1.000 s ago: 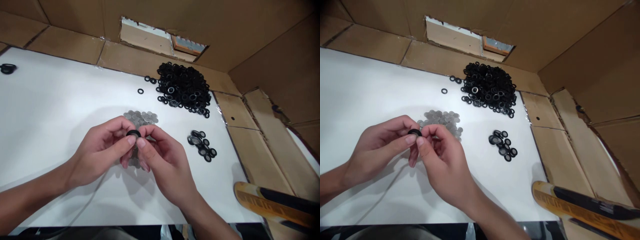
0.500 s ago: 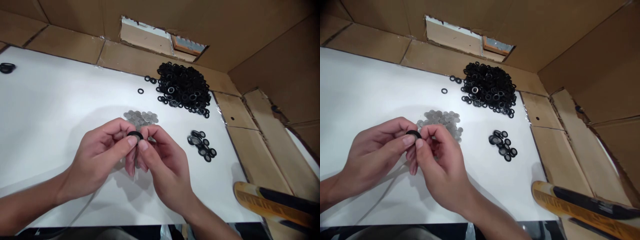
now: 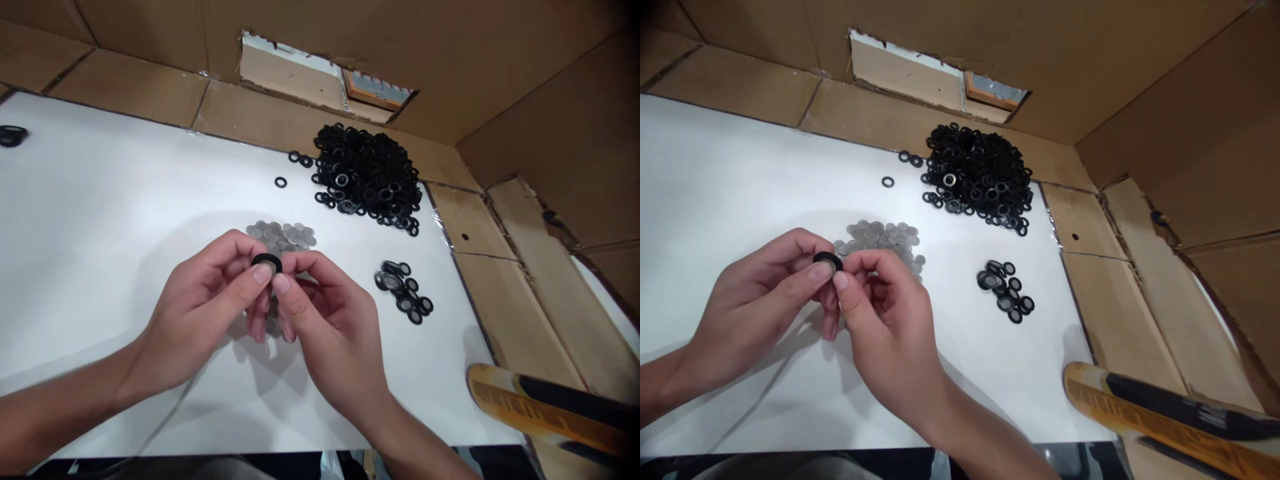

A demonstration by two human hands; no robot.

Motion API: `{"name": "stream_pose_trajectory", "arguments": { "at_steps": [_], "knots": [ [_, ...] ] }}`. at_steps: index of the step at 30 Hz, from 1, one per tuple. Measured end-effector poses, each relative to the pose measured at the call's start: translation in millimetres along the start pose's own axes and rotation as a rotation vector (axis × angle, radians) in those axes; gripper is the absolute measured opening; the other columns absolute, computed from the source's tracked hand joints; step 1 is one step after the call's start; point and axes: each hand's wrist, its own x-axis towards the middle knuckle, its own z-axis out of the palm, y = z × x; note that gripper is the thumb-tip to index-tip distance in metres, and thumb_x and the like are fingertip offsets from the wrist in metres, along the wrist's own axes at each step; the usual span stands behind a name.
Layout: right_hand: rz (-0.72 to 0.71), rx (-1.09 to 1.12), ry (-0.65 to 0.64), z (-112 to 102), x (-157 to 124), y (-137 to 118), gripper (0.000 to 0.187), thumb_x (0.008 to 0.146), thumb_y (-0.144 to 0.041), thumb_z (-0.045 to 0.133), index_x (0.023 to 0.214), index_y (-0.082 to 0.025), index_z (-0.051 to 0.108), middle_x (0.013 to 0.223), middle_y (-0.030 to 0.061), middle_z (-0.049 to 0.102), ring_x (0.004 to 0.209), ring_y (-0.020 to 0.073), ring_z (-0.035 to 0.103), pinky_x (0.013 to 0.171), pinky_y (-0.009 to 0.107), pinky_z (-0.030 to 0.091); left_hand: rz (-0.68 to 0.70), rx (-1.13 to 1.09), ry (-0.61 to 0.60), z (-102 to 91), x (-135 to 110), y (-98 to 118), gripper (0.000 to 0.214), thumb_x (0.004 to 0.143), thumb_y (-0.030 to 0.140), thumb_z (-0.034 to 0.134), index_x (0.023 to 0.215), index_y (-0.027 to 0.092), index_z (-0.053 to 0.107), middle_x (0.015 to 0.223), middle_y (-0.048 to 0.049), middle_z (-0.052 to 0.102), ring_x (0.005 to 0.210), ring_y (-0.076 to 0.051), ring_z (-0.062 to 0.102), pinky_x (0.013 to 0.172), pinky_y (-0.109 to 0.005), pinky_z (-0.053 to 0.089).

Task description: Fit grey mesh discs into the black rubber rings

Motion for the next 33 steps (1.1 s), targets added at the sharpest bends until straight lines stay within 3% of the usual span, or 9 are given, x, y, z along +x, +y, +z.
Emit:
{"name": "stream_pose_trajectory", "arguments": {
  "at_steps": [3, 6, 8, 11, 16, 23, 33],
  "knots": [
    [0.03, 0.021, 0.009, -2.7, 1.4, -2.1, 0.016, 0.092, -0.025, 0.078, 0.088, -0.021, 0.062, 0.061, -0.0082, 0.056, 0.047, 0.0075, 0.045, 0.057, 0.025, 0.053, -0.021, 0.03, -0.016, -1.0, 2.3, 1.0, 0.01, 0.101, 0.024, 0.068, 0.092, 0.021, 0.071, 0.067, 0.0044, 0.067, 0.057, -0.011, 0.066, 0.06, -0.022, 0.058],
    [0.085, -0.01, -0.044, -5.3, 1.3, -1.6, 0.023, 0.094, -0.036, 0.077, 0.088, -0.022, 0.06, 0.058, -0.0089, 0.049, 0.048, 0.0086, 0.042, 0.056, 0.026, 0.051, -0.06, 0.064, 0.043, -0.4, 4.3, 3.6, 0.01, 0.096, 0.021, 0.072, 0.086, 0.019, 0.072, 0.065, 0.0038, 0.067, 0.054, -0.01, 0.063, 0.056, -0.021, 0.056],
    [0.097, -0.035, -0.082, -6.6, 0.8, 0.3, 0.025, 0.098, -0.042, 0.07, 0.09, -0.022, 0.058, 0.058, -0.0088, 0.047, 0.049, 0.0098, 0.044, 0.057, 0.026, 0.049, -0.078, 0.086, 0.067, -0.3, 5.3, 5.3, 0.011, 0.094, 0.018, 0.072, 0.083, 0.019, 0.072, 0.065, 0.0037, 0.067, 0.053, -0.01, 0.063, 0.054, -0.021, 0.055],
    [0.086, -0.033, -0.116, -7.6, -0.2, 3.4, 0.023, 0.104, -0.042, 0.061, 0.093, -0.022, 0.056, 0.06, -0.0076, 0.05, 0.055, 0.0115, 0.052, 0.062, 0.027, 0.051, -0.08, 0.052, -0.008, -0.8, 5.8, 6.6, 0.012, 0.097, 0.019, 0.07, 0.085, 0.02, 0.072, 0.064, 0.0033, 0.07, 0.056, -0.012, 0.068, 0.055, -0.02, 0.056],
    [0.091, 0.032, -0.14, -8.0, -2.0, 4.3, 0.022, 0.106, -0.039, 0.059, 0.093, -0.023, 0.053, 0.065, -0.0061, 0.054, 0.067, 0.0134, 0.063, 0.071, 0.028, 0.055, -0.07, -0.016, -0.055, -0.3, 5.0, 5.9, 0.014, 0.101, 0.019, 0.066, 0.088, 0.02, 0.073, 0.067, 0.0035, 0.072, 0.061, -0.012, 0.072, 0.058, -0.019, 0.057],
    [0.044, -0.091, -0.088, -6.4, -4.2, 2.1, 0.022, 0.106, -0.04, 0.059, 0.093, -0.024, 0.053, 0.068, -0.0047, 0.057, 0.068, 0.0144, 0.064, 0.069, 0.03, 0.056, -0.029, 0.106, -0.009, -1.7, 3.7, 4.3, 0.01, 0.099, 0.023, 0.069, 0.09, 0.021, 0.071, 0.07, 0.0035, 0.07, 0.06, -0.012, 0.068, 0.061, -0.021, 0.059],
    [0.015, -0.166, -0.059, -6.4, -1.8, 1.4, 0.013, 0.105, -0.032, 0.062, 0.099, -0.022, 0.058, 0.075, -0.0033, 0.066, 0.064, 0.011, 0.062, 0.064, 0.025, 0.053, -0.011, 0.088, 0.039, 1.3, 1.1, 0.2, 0.009, 0.104, 0.028, 0.063, 0.098, 0.022, 0.066, 0.069, 0.0048, 0.069, 0.061, -0.011, 0.067, 0.062, -0.02, 0.057]
  ]
}}
